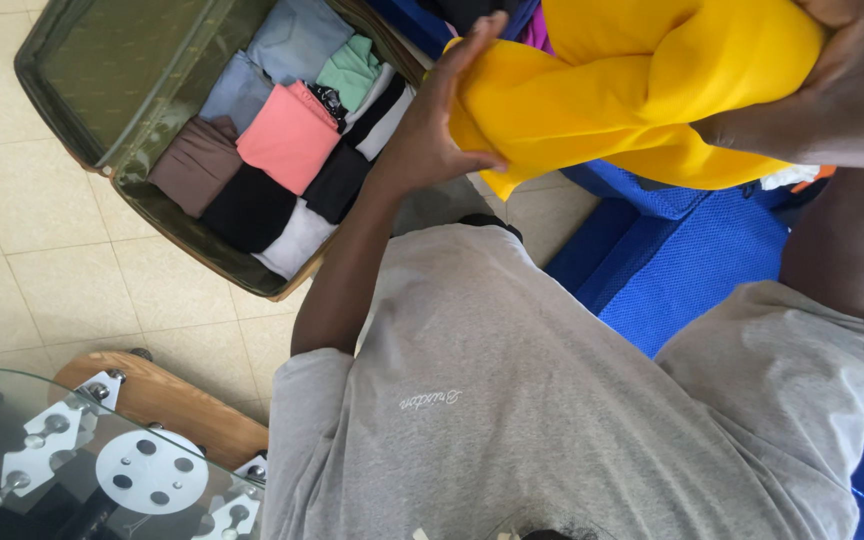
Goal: The person folds several garments by hand and places them into an open suitcase. They handle a yellow shirt, a dark green shirt, a black shirt, a patterned top, and a white t-shirt, folding each and arranging them inside the suitcase.
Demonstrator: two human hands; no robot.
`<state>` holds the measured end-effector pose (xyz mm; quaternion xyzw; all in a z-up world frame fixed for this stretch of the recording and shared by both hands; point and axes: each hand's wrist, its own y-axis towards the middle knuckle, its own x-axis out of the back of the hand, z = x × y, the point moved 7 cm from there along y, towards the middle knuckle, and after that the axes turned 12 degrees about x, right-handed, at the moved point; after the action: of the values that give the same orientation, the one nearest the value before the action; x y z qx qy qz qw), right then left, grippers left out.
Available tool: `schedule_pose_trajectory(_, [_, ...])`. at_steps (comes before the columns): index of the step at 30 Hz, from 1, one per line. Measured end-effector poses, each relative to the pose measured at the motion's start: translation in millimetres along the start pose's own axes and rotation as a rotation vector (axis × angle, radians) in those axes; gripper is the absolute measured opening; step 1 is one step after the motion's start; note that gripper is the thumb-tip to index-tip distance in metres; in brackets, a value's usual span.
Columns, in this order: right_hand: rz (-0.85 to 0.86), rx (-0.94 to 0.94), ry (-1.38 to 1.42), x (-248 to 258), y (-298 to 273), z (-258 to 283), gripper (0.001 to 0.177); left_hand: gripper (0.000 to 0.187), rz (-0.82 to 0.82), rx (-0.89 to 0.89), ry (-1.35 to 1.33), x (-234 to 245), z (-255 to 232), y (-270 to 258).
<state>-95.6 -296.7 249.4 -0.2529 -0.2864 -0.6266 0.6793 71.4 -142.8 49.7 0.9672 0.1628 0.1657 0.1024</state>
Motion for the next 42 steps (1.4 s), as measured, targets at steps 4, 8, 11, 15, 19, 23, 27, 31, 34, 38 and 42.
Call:
schedule_pose_trajectory(4, [0.022,0.008,-0.018,5.6,-0.6,4.1,0.055,0.111,0.255,0.261,-0.26,-35.5,55.7,23.4])
schedule_pose_trajectory(8, [0.03,0.015,-0.039,6.6,-3.0,5.8,0.055,0.097,0.262,0.214,-0.21,-53.4,107.2,14.6])
schedule_pose_trajectory(11, [0.041,0.033,-0.055,9.5,-1.7,7.9,0.055,0.094,0.226,0.145,-0.3,-71.3,149.7,7.1])
schedule_pose_trajectory(15, [0.058,0.064,-0.072,9.7,1.2,13.9,0.055,0.084,0.317,0.355,-0.614,-108.1,208.1,-13.5])
schedule_pose_trajectory(19, [0.062,0.075,-0.09,10.5,-2.1,18.4,0.055,0.073,0.521,0.406,-0.257,-132.8,225.7,-38.0])
schedule_pose_trajectory(23, [0.07,0.087,-0.105,10.3,-7.3,22.4,0.054,0.078,0.766,0.574,-0.293,-157.6,224.3,-88.7])
schedule_pose_trajectory(27, [0.091,0.11,-0.106,0.1,-6.3,25.0,0.054,0.092,0.744,0.552,-0.296,-196.1,227.7,-126.7])
schedule_pose_trajectory(31, [0.111,0.132,-0.112,-3.5,-0.9,31.4,0.054,0.066,0.592,0.645,-0.654,-215.0,246.6,-137.1])
schedule_pose_trajectory(34, [0.126,0.156,-0.104,-0.6,1.7,38.1,0.054,0.063,0.328,0.979,-1.3,-216.1,268.5,-139.6])
schedule_pose_trajectory(38, [0.142,0.22,-0.072,-19.0,0.3,41.9,0.055,0.06,0.009,0.871,-1.669,-179.7,282.1,-116.9])
schedule_pose_trajectory(42, [0.157,0.318,0.029,-52.2,-6.9,43.0,0.055,0.059,-0.123,0.758,-1.733,-146.7,288.5,-86.6])
